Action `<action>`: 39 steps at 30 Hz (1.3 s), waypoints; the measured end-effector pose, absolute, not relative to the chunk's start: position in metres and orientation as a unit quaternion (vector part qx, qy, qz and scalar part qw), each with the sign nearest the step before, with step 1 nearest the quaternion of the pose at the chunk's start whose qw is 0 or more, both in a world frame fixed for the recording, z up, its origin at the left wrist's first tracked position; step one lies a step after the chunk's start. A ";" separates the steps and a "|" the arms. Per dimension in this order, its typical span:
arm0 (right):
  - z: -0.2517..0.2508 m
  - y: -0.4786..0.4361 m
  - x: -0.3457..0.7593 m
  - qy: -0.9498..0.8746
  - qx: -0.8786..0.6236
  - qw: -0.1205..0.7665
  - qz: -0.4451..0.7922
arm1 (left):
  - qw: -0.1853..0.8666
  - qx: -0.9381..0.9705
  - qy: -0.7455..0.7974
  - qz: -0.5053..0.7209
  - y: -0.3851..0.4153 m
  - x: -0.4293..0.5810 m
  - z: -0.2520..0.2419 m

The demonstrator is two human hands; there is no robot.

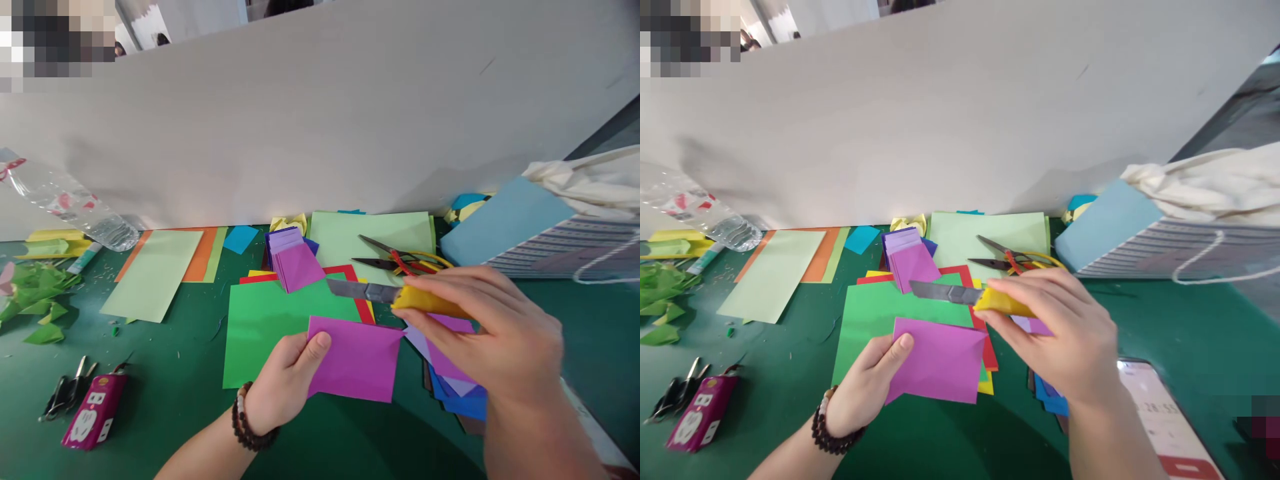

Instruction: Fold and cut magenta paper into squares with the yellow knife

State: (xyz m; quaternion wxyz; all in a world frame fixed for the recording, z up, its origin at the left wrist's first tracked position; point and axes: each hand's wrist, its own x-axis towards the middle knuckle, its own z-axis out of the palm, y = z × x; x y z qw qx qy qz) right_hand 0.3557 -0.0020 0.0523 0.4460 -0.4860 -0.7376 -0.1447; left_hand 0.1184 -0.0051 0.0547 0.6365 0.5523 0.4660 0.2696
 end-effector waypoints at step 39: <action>0.046 -0.004 0.339 -0.618 -0.576 0.333 0.418 | 0.648 0.369 0.490 0.451 0.035 0.110 0.033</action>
